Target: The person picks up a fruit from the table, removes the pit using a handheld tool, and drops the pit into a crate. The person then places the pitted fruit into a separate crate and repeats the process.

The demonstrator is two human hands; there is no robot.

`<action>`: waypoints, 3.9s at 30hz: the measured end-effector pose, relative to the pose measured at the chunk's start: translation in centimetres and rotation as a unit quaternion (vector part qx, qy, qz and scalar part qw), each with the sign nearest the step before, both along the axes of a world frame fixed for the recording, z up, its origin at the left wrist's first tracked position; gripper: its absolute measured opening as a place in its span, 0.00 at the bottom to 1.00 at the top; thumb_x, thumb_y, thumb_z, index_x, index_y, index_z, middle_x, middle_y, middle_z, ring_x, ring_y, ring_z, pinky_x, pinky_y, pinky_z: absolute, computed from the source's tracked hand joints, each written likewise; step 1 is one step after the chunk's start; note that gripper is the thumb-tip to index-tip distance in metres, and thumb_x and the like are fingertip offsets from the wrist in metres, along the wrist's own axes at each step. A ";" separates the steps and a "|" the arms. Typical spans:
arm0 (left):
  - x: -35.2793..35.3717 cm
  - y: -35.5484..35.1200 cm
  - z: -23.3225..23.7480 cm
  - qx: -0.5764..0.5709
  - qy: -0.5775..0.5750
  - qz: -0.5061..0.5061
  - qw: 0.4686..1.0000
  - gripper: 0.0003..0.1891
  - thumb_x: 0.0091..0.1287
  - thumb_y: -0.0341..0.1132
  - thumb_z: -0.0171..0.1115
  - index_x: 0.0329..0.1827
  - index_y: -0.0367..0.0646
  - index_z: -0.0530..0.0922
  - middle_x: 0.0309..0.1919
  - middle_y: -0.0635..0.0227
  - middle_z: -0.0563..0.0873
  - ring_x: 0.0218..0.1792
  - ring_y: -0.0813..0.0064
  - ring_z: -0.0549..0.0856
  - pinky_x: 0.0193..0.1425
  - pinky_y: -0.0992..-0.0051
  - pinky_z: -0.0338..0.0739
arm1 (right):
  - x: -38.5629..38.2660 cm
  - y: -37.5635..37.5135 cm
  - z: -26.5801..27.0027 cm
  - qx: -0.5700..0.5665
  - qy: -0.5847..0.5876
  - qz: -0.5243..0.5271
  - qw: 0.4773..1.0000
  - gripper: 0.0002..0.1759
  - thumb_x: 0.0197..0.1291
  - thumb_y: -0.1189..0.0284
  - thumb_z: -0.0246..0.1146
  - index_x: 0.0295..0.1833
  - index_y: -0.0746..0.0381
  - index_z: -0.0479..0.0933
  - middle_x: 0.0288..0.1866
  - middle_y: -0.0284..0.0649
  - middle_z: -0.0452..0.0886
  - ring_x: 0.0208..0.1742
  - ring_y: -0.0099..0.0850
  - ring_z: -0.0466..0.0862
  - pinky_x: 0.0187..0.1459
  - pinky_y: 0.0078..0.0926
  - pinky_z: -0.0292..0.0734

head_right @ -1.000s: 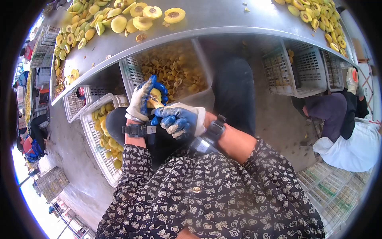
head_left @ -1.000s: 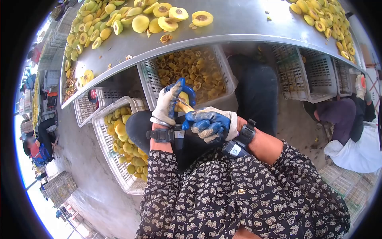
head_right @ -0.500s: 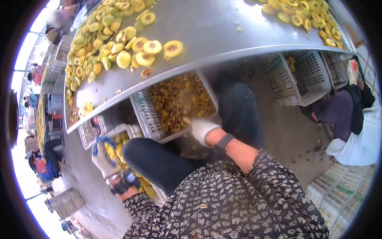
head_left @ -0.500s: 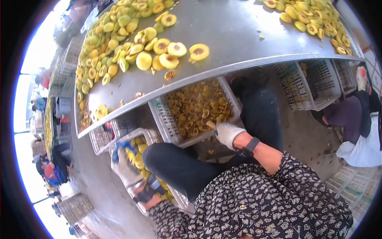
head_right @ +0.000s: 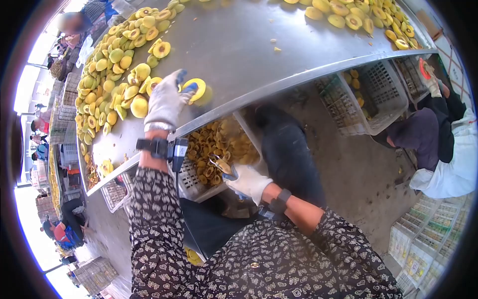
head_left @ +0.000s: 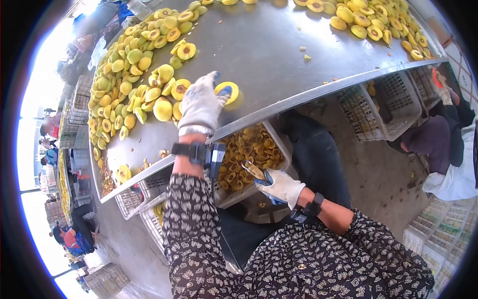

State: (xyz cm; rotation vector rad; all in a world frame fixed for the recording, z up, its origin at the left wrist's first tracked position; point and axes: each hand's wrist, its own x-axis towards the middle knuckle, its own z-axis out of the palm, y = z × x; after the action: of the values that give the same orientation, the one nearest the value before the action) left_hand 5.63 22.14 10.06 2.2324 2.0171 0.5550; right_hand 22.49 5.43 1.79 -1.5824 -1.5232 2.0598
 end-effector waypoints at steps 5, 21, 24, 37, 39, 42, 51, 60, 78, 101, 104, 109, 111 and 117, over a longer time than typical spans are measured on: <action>2.9 0.6 0.0 -0.200 0.128 -0.038 0.971 0.23 0.56 0.44 0.67 0.52 0.42 0.77 0.44 0.53 0.83 0.47 0.55 0.81 0.52 0.63 0.74 | 0.1 0.1 0.6 -0.038 0.044 -0.048 0.997 0.11 0.59 0.65 0.61 0.39 0.61 0.71 0.21 0.33 0.75 0.16 0.22 0.73 0.18 0.21 0.69; -4.5 -18.9 -5.1 0.013 -0.932 0.093 0.350 0.23 0.72 0.49 0.45 0.52 0.36 0.75 0.48 0.55 0.81 0.54 0.58 0.78 0.60 0.61 0.74 | -2.8 -0.4 6.1 0.069 0.073 0.000 0.995 0.09 0.61 0.69 0.59 0.41 0.62 0.69 0.23 0.35 0.75 0.19 0.20 0.73 0.20 0.22 0.69; -4.5 -19.3 -6.4 0.013 -0.899 0.066 0.432 0.26 0.71 0.54 0.43 0.51 0.37 0.75 0.46 0.56 0.81 0.49 0.60 0.80 0.57 0.61 0.75 | -4.4 -1.2 6.7 0.165 0.038 0.078 0.982 0.12 0.60 0.69 0.60 0.41 0.65 0.68 0.25 0.44 0.77 0.22 0.34 0.78 0.24 0.30 0.72; -2.9 -20.1 -5.9 0.019 -0.864 0.201 0.461 0.22 0.69 0.53 0.50 0.42 0.39 0.77 0.36 0.61 0.83 0.36 0.63 0.83 0.42 0.66 0.81 | -6.3 -3.2 6.0 0.321 -0.106 0.217 0.916 0.14 0.58 0.70 0.57 0.44 0.68 0.67 0.33 0.56 0.79 0.38 0.51 0.81 0.38 0.42 0.74; -2.9 -20.2 -6.1 -0.005 -0.826 0.233 0.513 0.22 0.68 0.53 0.52 0.40 0.39 0.78 0.33 0.61 0.83 0.34 0.64 0.84 0.39 0.67 0.82 | -6.1 -3.8 5.6 0.301 -0.091 0.198 0.928 0.13 0.58 0.71 0.56 0.43 0.69 0.67 0.32 0.58 0.79 0.38 0.52 0.80 0.38 0.43 0.74; -3.4 -20.3 -6.5 -0.050 -0.781 0.256 0.567 0.22 0.67 0.52 0.54 0.38 0.37 0.78 0.29 0.61 0.83 0.28 0.66 0.84 0.31 0.70 0.82 | -5.9 -4.2 4.3 0.280 -0.042 0.159 0.946 0.12 0.59 0.69 0.56 0.41 0.68 0.69 0.27 0.52 0.79 0.29 0.46 0.82 0.30 0.39 0.75; -4.1 -20.6 -6.3 -0.193 -0.732 0.193 0.624 0.22 0.65 0.51 0.58 0.34 0.37 0.79 0.25 0.62 0.83 0.23 0.70 0.83 0.26 0.73 0.80 | -4.2 -3.0 4.7 -0.310 0.228 0.044 0.922 0.05 0.63 0.68 0.57 0.38 0.57 0.73 0.18 0.27 0.69 0.11 0.18 0.68 0.12 0.14 0.62; -3.7 -20.1 -7.7 -0.149 -0.819 0.185 0.522 0.21 0.66 0.53 0.56 0.36 0.41 0.79 0.28 0.63 0.83 0.28 0.69 0.83 0.31 0.72 0.81 | -3.9 -3.0 1.8 -0.592 0.395 -0.051 0.700 0.09 0.69 0.66 0.50 0.41 0.58 0.73 0.18 0.24 0.69 0.13 0.15 0.67 0.14 0.12 0.60; -4.5 -19.4 -8.2 0.003 -0.762 0.206 0.614 0.16 0.68 0.42 0.56 0.47 0.37 0.77 0.39 0.63 0.83 0.38 0.70 0.84 0.44 0.72 0.80 | -6.0 -1.4 4.2 0.304 -0.102 0.221 0.921 0.11 0.58 0.72 0.55 0.44 0.68 0.70 0.33 0.55 0.80 0.36 0.46 0.82 0.37 0.40 0.76; -8.8 -8.9 1.4 -0.024 -0.123 0.242 0.962 0.18 0.61 0.45 0.63 0.46 0.42 0.81 0.33 0.57 0.86 0.36 0.63 0.85 0.44 0.69 0.76 | -0.2 0.2 -1.1 0.154 -0.110 0.157 0.969 0.13 0.62 0.65 0.55 0.39 0.66 0.70 0.23 0.45 0.79 0.23 0.37 0.81 0.25 0.34 0.74; -6.7 -2.6 0.3 -0.094 0.023 0.220 0.971 0.23 0.61 0.52 0.59 0.50 0.43 0.78 0.40 0.52 0.84 0.44 0.53 0.83 0.48 0.62 0.75 | 0.0 0.4 0.0 0.110 -0.119 0.136 0.977 0.14 0.58 0.69 0.55 0.42 0.70 0.74 0.37 0.57 0.80 0.41 0.51 0.80 0.44 0.42 0.73; -6.3 -0.9 -2.9 -0.093 0.015 0.173 0.980 0.24 0.59 0.48 0.64 0.51 0.38 0.76 0.41 0.53 0.84 0.44 0.56 0.83 0.49 0.64 0.76 | -0.2 1.2 0.3 0.102 -0.114 0.146 0.977 0.14 0.58 0.68 0.56 0.42 0.69 0.74 0.35 0.56 0.80 0.41 0.51 0.80 0.44 0.42 0.72; -6.7 -2.0 -2.8 -0.069 -0.027 0.161 0.984 0.23 0.59 0.44 0.66 0.51 0.36 0.76 0.39 0.55 0.85 0.42 0.60 0.84 0.46 0.66 0.77 | -0.4 1.0 0.2 0.098 -0.101 0.139 0.980 0.13 0.59 0.68 0.56 0.41 0.69 0.74 0.33 0.54 0.80 0.37 0.49 0.81 0.40 0.41 0.73; -9.3 -8.9 0.1 -0.049 -0.759 0.089 0.643 0.20 0.67 0.42 0.58 0.56 0.39 0.74 0.39 0.64 0.85 0.41 0.68 0.85 0.46 0.69 0.82 | -0.5 1.0 -0.9 0.015 -0.055 0.083 0.995 0.15 0.61 0.65 0.57 0.37 0.68 0.73 0.20 0.40 0.77 0.17 0.30 0.77 0.21 0.30 0.72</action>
State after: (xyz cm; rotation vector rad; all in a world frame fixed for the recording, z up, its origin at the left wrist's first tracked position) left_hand -3.70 13.28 10.17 0.6414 1.1063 1.5203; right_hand 21.99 6.46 0.85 -1.6350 -1.7722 2.0507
